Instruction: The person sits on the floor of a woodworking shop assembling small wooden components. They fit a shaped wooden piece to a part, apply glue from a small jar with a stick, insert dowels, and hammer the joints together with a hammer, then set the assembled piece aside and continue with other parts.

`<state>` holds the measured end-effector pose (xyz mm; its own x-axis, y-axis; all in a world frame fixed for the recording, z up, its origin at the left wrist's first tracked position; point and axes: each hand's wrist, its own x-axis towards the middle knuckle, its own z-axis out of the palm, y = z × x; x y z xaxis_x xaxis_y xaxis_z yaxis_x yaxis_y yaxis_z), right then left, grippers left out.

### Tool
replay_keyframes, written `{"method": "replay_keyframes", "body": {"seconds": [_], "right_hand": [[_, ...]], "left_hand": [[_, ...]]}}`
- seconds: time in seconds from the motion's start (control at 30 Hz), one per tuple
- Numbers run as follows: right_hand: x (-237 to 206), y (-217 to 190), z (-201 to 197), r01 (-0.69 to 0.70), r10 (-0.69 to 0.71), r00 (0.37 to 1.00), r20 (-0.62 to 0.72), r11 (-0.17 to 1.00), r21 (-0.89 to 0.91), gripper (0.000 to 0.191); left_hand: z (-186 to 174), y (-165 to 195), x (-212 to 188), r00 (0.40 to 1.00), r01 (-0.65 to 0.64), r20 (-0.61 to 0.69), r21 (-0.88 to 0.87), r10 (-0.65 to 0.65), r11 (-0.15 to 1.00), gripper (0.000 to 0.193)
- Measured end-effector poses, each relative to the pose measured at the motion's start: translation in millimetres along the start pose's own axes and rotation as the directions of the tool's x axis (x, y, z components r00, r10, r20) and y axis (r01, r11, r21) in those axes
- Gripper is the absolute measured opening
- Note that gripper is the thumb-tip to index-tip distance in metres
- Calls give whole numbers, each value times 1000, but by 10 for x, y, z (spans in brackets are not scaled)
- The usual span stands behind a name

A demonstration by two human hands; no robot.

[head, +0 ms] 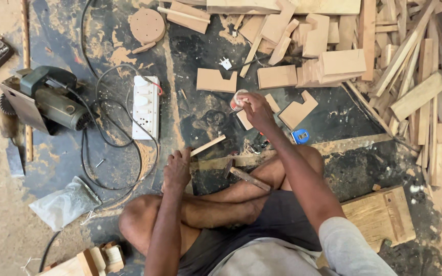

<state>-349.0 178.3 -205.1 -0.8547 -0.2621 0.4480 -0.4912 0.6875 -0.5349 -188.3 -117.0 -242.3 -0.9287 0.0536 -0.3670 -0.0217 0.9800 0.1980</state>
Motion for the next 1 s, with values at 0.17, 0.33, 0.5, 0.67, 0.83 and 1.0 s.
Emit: {"method": "replay_keyframes", "body": {"seconds": [0.17, 0.33, 0.5, 0.67, 0.83, 1.0], "right_hand": [[-22, 17, -53, -226, 226, 974, 27, 945, 235, 12], [-46, 59, -67, -177, 196, 978, -67, 959, 223, 13], [-2, 147, -40, -216, 239, 968, -69, 945, 247, 11], [4, 236, 2, -150, 169, 983, -73, 966, 210, 12], [39, 295, 24, -275, 277, 961, 17, 939, 209, 10], [48, 246, -5, -288, 294, 956, 20, 917, 275, 15]], "left_hand": [[-16, -5, 26, 1000, 10, 20, -21, -10, 1000, 72], [-43, 13, 28, 999, 14, 34, -25, -14, 1000, 73], [-41, 21, 38, 999, 20, 31, -43, -19, 999, 73], [-10, 20, 69, 999, 28, 46, -37, -26, 999, 73], [-37, 21, 78, 999, 32, 41, -43, -30, 999, 75], [-38, 19, 91, 998, 35, 52, -48, -32, 998, 76]]}}
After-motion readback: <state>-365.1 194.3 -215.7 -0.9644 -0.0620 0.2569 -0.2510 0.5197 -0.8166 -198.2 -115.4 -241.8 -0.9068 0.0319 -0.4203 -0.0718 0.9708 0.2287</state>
